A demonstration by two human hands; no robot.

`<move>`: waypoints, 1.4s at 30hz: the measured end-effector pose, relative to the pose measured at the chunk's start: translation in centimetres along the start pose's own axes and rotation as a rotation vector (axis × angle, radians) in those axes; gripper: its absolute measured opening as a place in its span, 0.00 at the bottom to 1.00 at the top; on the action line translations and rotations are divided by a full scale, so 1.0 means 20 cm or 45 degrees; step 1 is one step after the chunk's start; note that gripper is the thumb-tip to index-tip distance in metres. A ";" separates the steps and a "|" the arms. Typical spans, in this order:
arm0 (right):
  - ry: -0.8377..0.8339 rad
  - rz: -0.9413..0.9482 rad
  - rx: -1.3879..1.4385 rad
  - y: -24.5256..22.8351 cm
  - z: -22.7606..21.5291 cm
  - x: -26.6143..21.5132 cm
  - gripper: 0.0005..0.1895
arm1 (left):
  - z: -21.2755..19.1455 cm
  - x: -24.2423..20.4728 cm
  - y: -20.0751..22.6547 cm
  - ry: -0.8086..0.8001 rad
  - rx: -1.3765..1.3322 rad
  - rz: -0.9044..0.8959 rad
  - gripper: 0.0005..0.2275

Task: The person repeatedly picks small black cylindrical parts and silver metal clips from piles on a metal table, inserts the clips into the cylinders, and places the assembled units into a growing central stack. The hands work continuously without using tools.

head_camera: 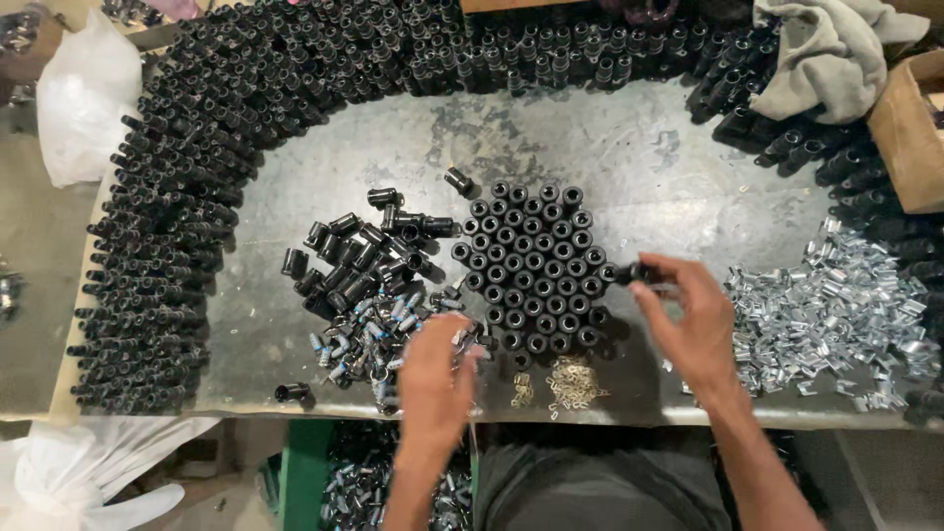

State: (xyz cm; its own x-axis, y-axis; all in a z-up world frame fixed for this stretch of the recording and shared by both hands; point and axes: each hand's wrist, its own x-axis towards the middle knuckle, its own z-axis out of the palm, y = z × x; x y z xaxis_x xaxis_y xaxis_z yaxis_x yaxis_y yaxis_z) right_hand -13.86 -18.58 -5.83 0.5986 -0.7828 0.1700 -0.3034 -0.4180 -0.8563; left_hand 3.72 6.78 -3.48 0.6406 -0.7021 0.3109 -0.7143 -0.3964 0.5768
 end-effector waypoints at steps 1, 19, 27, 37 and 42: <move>-0.030 0.025 -0.097 0.04 0.01 0.10 0.17 | -0.10 0.02 -0.15 0.032 0.222 -0.097 0.17; -0.347 0.010 -0.777 0.33 -0.23 -0.14 0.11 | -0.44 -0.17 -0.76 0.261 -0.024 -0.837 0.11; -0.299 0.526 0.090 0.26 -0.15 -0.16 0.10 | -0.07 -0.08 0.03 -0.790 -1.668 -0.625 0.20; -0.249 0.269 0.757 -0.17 -0.01 -0.31 0.09 | 0.17 0.09 0.41 -0.193 -0.656 0.165 0.19; -0.058 -0.131 0.007 -0.33 -0.02 -0.30 0.09 | 0.19 0.09 0.44 -0.273 -0.560 0.144 0.23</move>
State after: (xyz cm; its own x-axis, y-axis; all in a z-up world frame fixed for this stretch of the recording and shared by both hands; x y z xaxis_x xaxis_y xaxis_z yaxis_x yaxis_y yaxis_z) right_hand -15.78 -11.30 -1.06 0.6592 -0.7143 0.2349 -0.2348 -0.4923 -0.8382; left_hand -2.43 -0.28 -0.77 0.4607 -0.8503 0.2545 -0.5603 -0.0562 0.8264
